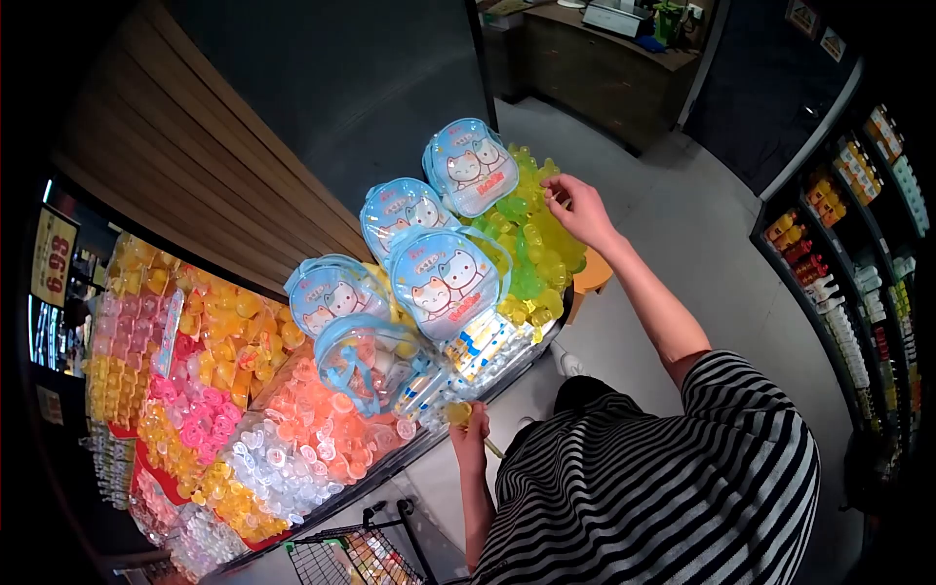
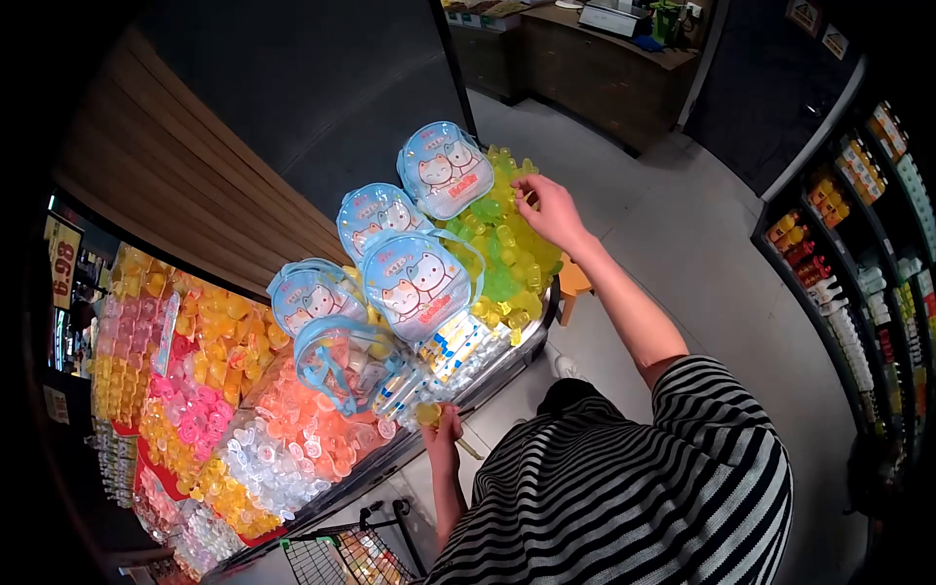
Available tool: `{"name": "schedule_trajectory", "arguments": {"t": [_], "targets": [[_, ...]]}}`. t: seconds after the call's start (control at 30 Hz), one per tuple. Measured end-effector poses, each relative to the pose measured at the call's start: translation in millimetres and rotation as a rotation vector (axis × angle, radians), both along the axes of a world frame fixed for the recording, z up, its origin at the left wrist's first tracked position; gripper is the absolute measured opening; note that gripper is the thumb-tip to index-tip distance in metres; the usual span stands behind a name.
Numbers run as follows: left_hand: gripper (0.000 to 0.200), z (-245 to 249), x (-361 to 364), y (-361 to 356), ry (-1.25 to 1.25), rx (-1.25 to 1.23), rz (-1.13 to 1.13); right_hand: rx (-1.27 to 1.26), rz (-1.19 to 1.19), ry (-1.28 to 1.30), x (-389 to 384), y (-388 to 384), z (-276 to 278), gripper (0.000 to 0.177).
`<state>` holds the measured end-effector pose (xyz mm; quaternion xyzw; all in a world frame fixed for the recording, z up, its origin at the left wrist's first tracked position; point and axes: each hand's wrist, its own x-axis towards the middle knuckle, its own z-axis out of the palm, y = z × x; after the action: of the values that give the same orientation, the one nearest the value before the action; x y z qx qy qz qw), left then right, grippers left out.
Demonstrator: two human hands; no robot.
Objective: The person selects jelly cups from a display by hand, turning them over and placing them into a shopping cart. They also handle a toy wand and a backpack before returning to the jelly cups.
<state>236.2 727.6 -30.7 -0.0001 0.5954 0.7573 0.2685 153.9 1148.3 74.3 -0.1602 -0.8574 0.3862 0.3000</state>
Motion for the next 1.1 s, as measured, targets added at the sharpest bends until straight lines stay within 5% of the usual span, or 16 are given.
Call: {"name": "schedule_trajectory", "arguments": {"t": [0.23,0.53,0.63,0.73,0.93,1.1], "targets": [[0.015,20.5,14.4,40.3,0.047,-0.219,0.188,0.298,0.146,-0.258,-45.2,8.4,-19.2,0.035],[0.017,13.7,47.4,88.7,0.032,-0.494,0.169,0.08,0.334,0.166,-43.7,40.8,2.8,0.03],[0.02,13.6,53.4,102.3,0.056,-0.561,0.14,0.129,0.327,-0.129,-47.1,39.5,-11.3,0.032],[0.023,18.1,58.5,112.4,0.04,-0.53,0.136,-0.086,0.277,-0.214,-44.1,30.7,-7.0,0.034],[0.029,33.0,72.9,102.9,0.047,-0.53,0.175,0.045,0.279,-0.077,-33.4,16.3,4.5,0.032],[0.026,33.1,101.1,37.0,-0.023,-0.216,0.296,-0.093,0.323,0.059,26.6,-59.0,35.5,0.025]]}}
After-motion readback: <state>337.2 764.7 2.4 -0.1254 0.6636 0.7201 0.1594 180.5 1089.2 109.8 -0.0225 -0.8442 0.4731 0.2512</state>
